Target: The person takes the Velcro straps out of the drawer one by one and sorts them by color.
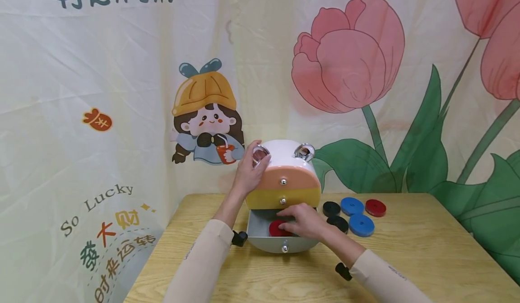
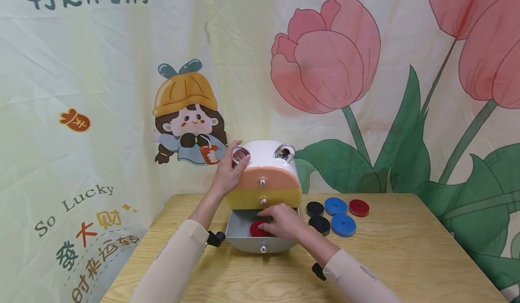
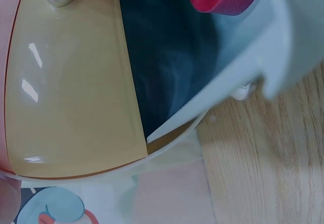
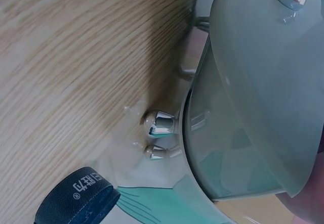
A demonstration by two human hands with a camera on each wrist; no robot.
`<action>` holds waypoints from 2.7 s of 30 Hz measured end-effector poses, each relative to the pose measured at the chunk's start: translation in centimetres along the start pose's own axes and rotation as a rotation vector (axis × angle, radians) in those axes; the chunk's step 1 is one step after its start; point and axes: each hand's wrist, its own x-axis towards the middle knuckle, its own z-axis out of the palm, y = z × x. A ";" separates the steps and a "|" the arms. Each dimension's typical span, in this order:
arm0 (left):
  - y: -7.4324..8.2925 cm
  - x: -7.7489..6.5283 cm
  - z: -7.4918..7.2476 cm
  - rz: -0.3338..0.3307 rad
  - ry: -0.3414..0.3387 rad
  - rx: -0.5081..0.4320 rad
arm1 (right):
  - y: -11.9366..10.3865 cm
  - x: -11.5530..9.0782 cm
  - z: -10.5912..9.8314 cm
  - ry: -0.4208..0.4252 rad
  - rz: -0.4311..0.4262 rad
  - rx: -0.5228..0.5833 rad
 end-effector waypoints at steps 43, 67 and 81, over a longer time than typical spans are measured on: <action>0.1 0.1 0.0 0.019 0.003 -0.013 | 1.0 1.6 1.5 -0.175 0.090 -0.002; 0.1 0.1 0.0 0.026 0.007 -0.023 | 0.6 1.0 0.6 -0.162 0.077 0.048; 0.0 0.1 -0.1 0.013 -0.007 -0.008 | -2.1 0.4 -1.4 -0.064 -0.024 0.018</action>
